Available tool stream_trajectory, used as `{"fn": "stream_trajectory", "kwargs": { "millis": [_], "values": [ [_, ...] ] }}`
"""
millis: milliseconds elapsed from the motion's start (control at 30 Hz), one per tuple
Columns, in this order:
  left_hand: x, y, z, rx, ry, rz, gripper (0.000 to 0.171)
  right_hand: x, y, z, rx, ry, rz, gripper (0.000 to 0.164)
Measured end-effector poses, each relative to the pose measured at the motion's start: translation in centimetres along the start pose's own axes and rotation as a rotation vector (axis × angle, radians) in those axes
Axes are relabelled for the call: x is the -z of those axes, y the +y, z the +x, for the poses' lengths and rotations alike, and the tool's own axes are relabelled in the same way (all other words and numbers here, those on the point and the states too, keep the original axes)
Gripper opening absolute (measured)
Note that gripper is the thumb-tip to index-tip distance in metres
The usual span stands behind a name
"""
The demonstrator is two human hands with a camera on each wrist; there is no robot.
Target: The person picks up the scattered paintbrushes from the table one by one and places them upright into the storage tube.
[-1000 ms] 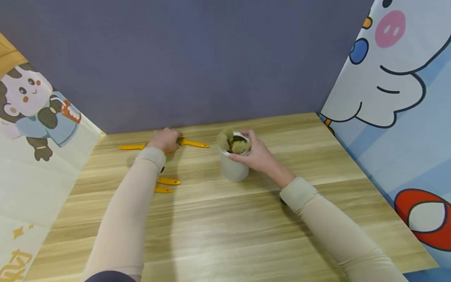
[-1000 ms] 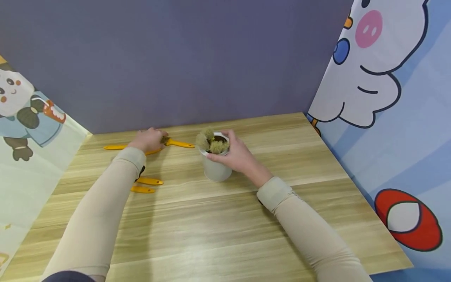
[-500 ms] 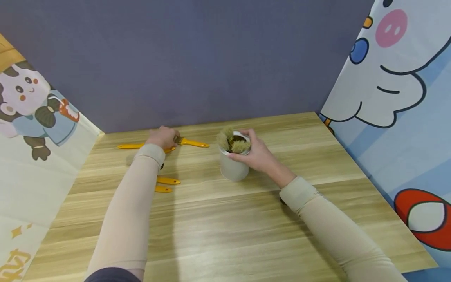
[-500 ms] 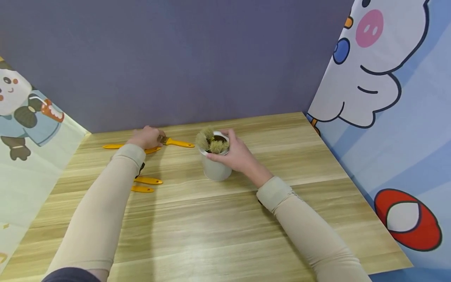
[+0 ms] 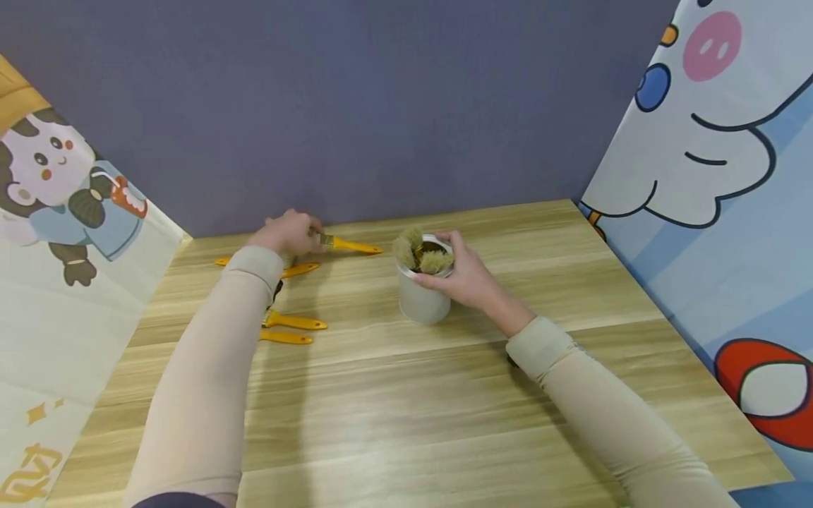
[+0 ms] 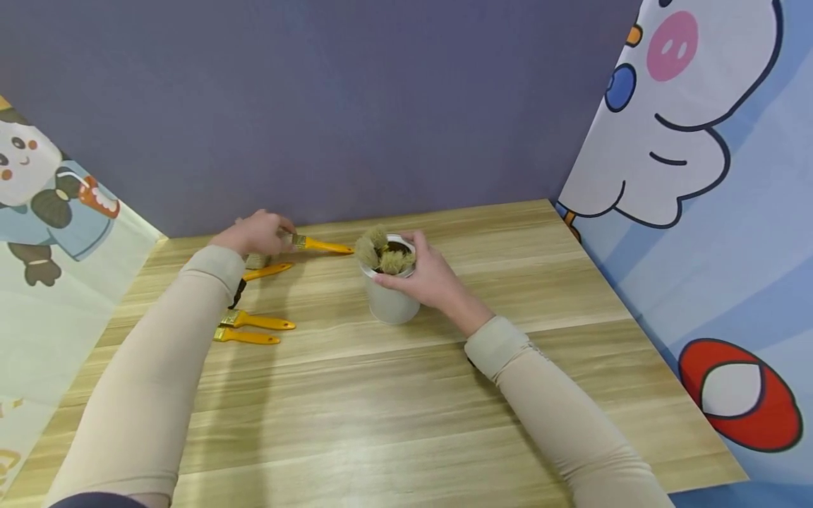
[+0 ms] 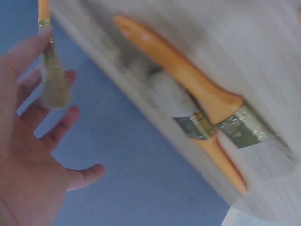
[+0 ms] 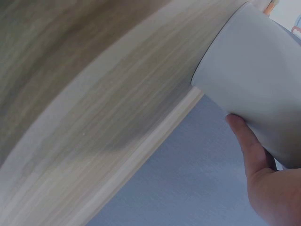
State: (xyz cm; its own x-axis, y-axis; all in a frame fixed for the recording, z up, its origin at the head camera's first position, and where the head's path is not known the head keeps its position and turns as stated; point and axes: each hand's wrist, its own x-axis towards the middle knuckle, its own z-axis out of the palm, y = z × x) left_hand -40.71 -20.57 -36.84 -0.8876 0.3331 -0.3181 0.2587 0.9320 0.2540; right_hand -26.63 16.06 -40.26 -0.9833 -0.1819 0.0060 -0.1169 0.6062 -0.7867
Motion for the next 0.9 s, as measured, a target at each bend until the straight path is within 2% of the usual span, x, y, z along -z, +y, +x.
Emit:
{"fn": "stream_trajectory", "kwargs": {
  "millis": [200,300,400,533,700,900],
  "values": [
    [2.0,0.8,-0.2,-0.038,0.080,-0.066,0.055,0.0,0.0,0.1,-0.004,-0.008,0.005,0.107],
    [3.1,1.6,-0.6,-0.032,0.125,-0.127,0.055,0.0,0.0,0.1,0.000,-0.004,0.005,0.108],
    [4.4,2.7,-1.2,-0.018,0.169,-0.222,0.059,0.0,0.0,0.0,0.004,-0.002,0.006,0.107],
    [6.1,4.3,-2.3,-0.033,0.227,-0.382,0.059,0.1,-0.1,-0.1,0.011,0.000,0.006,0.107],
    [8.5,6.5,-3.8,-0.081,0.267,-0.548,0.051,0.1,0.0,-0.1,0.020,0.000,0.006,0.106],
    [11.8,9.4,-6.6,-0.194,0.309,-0.601,0.039,0.1,0.0,0.0,0.024,0.001,0.002,0.106]
  ]
}}
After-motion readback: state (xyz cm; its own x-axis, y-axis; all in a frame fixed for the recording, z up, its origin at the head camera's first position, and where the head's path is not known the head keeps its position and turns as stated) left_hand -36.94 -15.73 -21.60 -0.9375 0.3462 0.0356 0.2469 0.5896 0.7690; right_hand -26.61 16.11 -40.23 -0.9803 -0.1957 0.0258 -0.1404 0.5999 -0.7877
